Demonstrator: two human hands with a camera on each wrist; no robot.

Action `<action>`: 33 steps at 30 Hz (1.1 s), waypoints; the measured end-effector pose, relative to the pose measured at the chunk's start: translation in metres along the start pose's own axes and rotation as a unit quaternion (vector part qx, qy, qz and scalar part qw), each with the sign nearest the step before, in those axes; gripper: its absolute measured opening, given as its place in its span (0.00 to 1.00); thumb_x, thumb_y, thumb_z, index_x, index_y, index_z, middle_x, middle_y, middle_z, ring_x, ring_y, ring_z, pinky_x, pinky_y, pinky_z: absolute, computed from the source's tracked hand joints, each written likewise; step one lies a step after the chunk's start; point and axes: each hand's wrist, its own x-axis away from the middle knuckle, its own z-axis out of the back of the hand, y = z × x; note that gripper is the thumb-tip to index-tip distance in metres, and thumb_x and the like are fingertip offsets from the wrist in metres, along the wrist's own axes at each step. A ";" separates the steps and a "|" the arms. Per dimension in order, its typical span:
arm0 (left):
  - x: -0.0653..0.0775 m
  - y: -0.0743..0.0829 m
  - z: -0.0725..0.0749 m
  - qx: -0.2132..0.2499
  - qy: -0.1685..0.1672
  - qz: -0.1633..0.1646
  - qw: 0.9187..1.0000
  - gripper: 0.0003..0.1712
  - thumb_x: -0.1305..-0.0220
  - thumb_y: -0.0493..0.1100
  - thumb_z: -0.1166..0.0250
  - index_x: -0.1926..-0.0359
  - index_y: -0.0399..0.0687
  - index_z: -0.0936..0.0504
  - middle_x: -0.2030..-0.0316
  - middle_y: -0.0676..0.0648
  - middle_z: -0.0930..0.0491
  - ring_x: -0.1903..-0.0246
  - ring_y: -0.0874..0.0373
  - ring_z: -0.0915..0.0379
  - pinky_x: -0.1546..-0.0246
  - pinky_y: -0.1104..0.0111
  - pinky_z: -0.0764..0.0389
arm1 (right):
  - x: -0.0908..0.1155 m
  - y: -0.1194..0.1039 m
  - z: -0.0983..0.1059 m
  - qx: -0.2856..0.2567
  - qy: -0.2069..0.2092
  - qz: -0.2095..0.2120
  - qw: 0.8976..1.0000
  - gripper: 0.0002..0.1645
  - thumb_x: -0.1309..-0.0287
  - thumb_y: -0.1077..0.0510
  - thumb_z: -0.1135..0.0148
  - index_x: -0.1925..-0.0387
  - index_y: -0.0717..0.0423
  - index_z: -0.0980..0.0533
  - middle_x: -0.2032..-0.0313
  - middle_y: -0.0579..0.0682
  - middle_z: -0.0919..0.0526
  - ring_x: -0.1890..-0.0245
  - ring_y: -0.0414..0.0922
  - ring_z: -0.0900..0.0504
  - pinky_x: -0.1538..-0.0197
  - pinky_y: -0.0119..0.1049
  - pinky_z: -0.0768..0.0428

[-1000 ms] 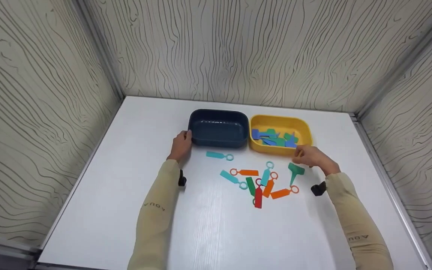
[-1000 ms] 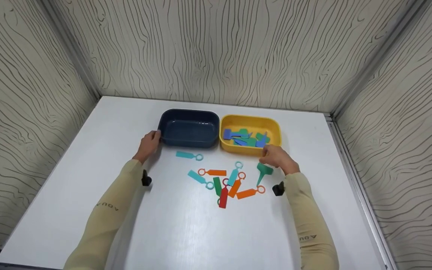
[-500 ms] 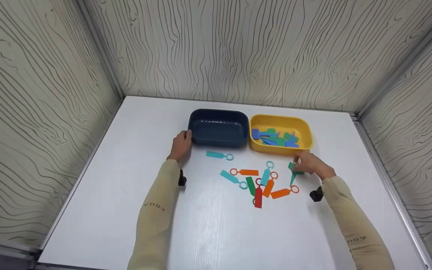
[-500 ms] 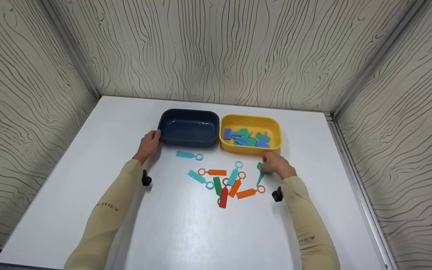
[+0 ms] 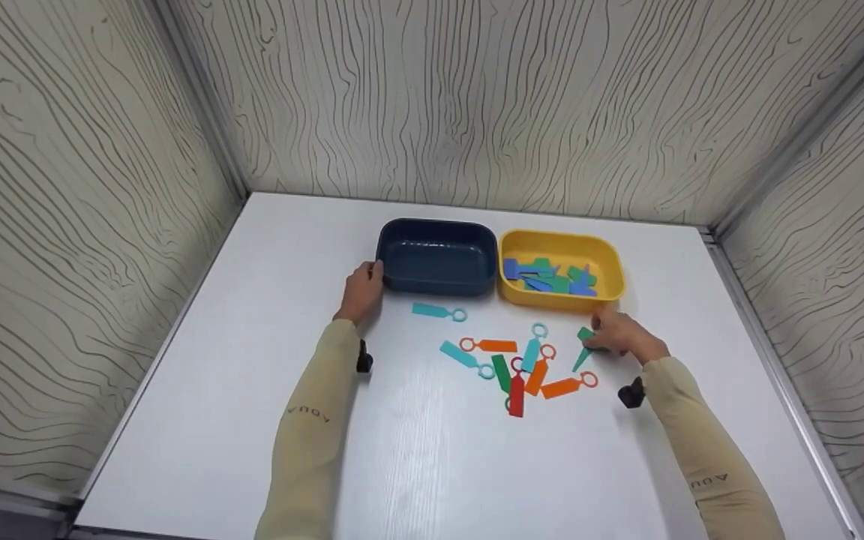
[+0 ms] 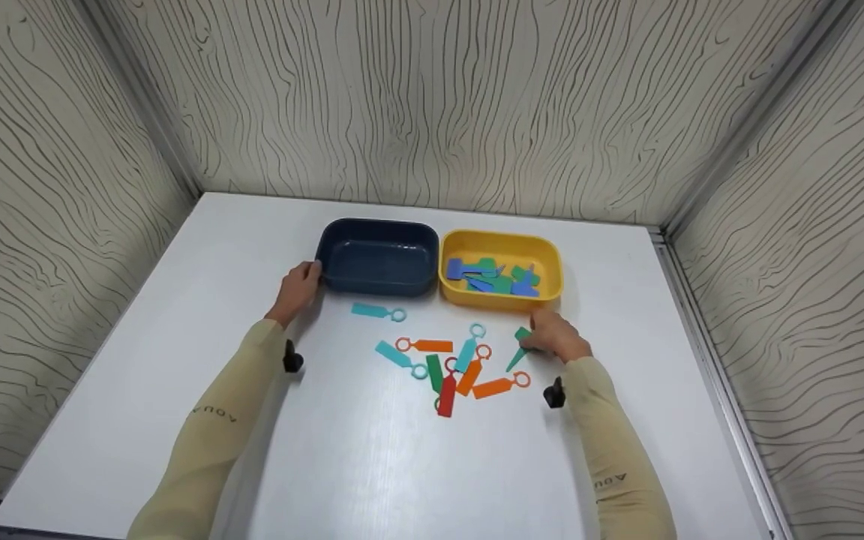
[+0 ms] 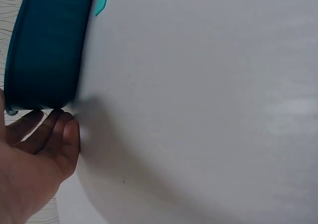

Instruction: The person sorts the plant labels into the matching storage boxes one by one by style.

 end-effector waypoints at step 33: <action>-0.001 0.000 0.000 0.001 -0.009 0.015 1.000 0.33 0.23 0.60 0.61 0.38 0.41 0.28 0.43 0.40 0.23 0.41 0.48 0.27 0.39 0.55 0.28 | 0.014 -0.007 0.022 -0.135 0.060 0.131 0.980 0.17 0.36 0.50 0.36 0.60 0.60 0.26 0.68 0.52 0.23 0.73 0.45 0.26 0.70 0.33 0.23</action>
